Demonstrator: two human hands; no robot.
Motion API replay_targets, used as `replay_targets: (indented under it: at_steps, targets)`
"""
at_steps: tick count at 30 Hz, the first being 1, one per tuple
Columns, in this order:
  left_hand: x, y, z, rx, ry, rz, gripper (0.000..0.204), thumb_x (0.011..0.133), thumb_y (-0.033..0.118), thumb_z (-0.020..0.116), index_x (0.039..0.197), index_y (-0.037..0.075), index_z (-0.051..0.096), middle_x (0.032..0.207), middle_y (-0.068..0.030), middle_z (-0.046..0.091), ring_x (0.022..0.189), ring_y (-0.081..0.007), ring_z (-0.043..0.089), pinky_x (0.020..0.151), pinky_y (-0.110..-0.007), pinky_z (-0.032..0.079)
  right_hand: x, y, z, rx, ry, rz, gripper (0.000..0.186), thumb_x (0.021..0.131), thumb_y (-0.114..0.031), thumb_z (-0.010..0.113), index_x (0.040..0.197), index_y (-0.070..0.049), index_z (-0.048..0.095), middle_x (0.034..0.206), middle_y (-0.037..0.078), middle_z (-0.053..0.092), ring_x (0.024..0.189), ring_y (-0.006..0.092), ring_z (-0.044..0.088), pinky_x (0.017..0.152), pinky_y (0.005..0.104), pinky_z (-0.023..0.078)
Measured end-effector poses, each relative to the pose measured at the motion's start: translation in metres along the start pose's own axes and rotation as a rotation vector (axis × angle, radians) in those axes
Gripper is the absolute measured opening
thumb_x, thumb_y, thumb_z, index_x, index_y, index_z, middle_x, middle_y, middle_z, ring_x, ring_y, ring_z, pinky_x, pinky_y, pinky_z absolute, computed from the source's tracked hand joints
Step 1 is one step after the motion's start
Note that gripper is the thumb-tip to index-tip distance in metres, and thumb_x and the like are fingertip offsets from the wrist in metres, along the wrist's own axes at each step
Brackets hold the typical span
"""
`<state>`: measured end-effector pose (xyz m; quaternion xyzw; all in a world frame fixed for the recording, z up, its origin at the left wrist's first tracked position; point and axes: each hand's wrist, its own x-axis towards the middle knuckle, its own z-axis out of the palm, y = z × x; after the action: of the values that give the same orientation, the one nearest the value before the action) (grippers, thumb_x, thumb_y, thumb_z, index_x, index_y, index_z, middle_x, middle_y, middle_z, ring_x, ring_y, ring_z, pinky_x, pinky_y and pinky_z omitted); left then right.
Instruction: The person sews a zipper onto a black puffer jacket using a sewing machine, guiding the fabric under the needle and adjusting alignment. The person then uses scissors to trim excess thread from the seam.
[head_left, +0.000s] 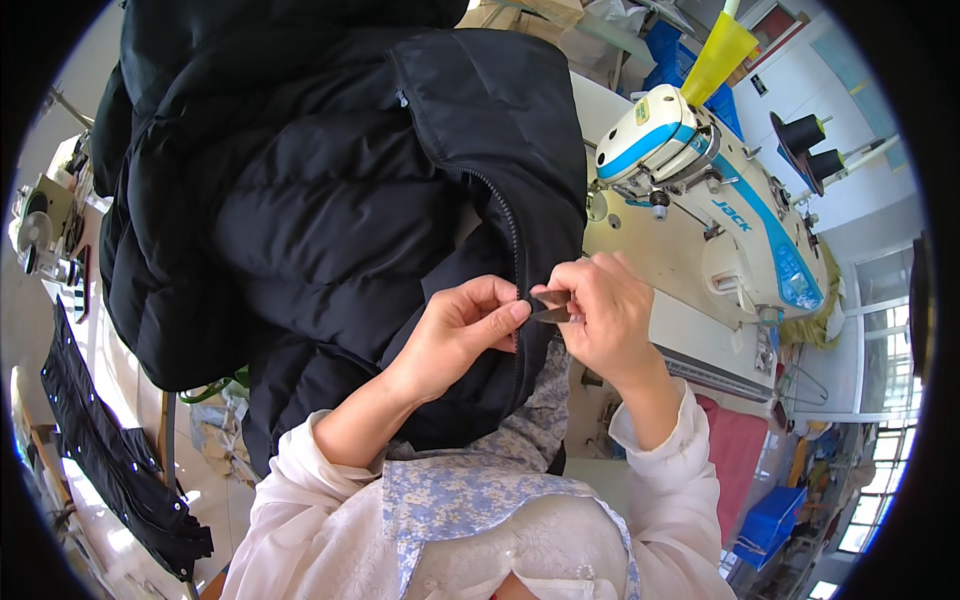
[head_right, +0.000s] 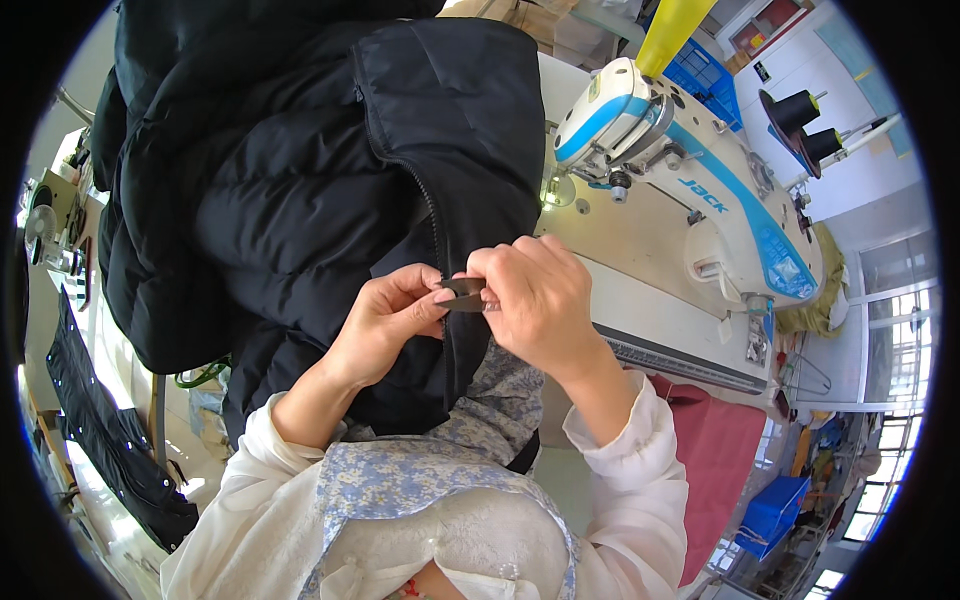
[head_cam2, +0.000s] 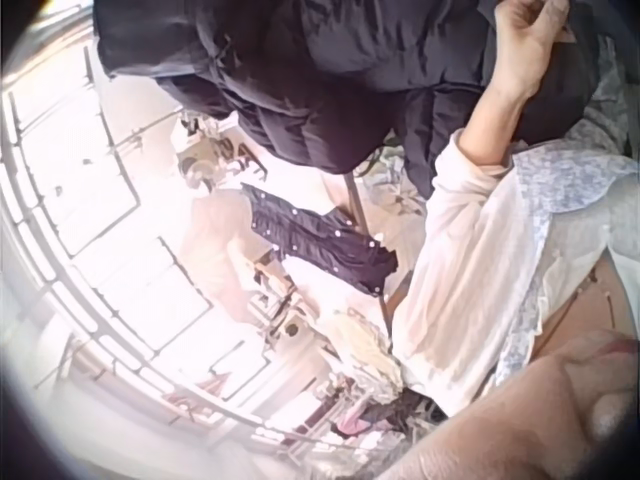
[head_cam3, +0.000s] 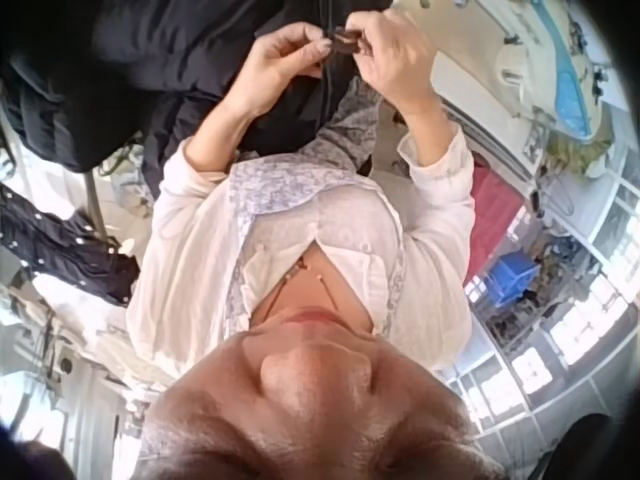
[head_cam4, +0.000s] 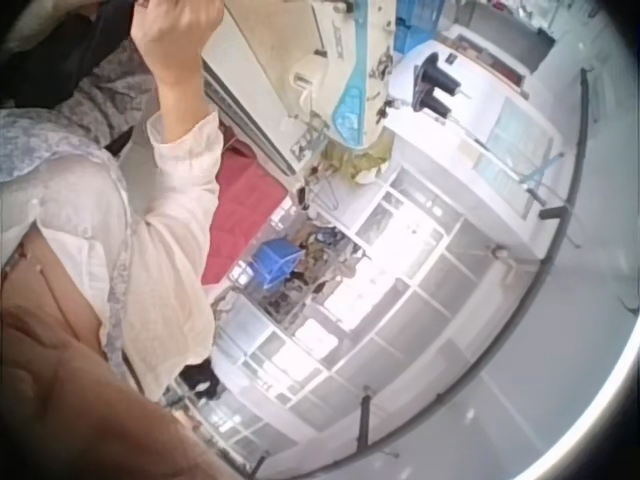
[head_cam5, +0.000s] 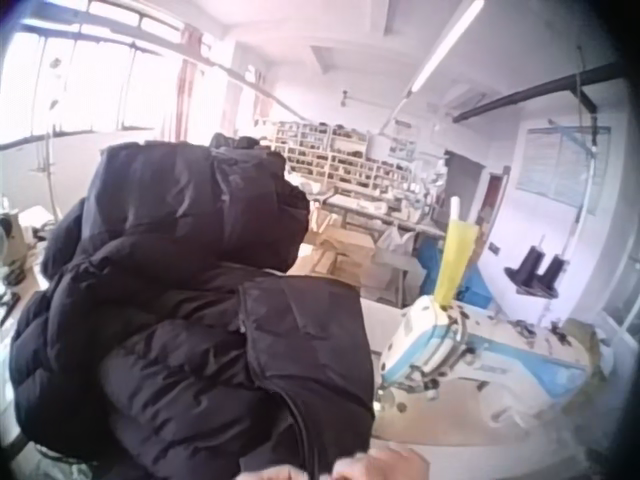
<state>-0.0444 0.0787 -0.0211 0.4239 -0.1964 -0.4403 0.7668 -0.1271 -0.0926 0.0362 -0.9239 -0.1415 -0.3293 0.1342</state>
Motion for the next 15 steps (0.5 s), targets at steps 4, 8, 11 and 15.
replay_targets:
  at_steps: [4,8,11,15]
  targets:
    - [-0.002,-0.006,-0.004,0.014,-0.034,-0.008,0.013,0.103,0.017,0.068,0.105,0.004,0.066,0.096,0.0028,0.068,0.087,-0.0034,0.062,0.077,-0.022,0.054,0.003,0.013,-0.001,-0.065,0.037,-0.056,0.02,0.072,-0.005,0.073,0.088,-0.01,0.062,0.067,-0.002,0.051,0.057,0.0157,0.051,0.058,0.0314,0.04]
    - [-0.003,-0.007,-0.003,0.013,-0.015,-0.022,0.015,0.104,0.021,0.067,0.105,0.006,0.067,0.096,0.0051,0.067,0.087,-0.0017,0.06,0.078,-0.022,0.052,0.006,0.021,-0.012,-0.159,0.002,-0.095,0.015,0.085,-0.009,0.075,0.084,-0.009,0.059,0.066,-0.001,0.052,0.055,0.0153,0.052,0.058,0.0289,0.042]
    - [0.004,-0.002,-0.005,0.028,0.013,-0.018,0.013,0.104,0.02,0.067,0.106,0.007,0.067,0.094,0.0063,0.065,0.087,-0.0016,0.06,0.078,-0.022,0.053,-0.005,0.03,-0.028,0.183,0.112,0.401,0.017,0.098,-0.018,0.072,0.097,-0.004,0.062,0.066,-0.001,0.048,0.058,0.0089,0.044,0.058,0.0248,0.038]
    - [0.001,-0.003,-0.003,-0.054,0.037,-0.071,0.012,0.104,0.02,0.067,0.108,0.009,0.066,0.094,0.007,0.064,0.086,-0.0012,0.061,0.077,-0.022,0.053,-0.007,0.012,-0.036,0.747,-0.053,0.729,0.025,0.1,-0.023,0.072,0.11,-0.002,0.064,0.073,-0.005,0.052,0.068,0.0031,0.044,0.063,0.0228,0.039]
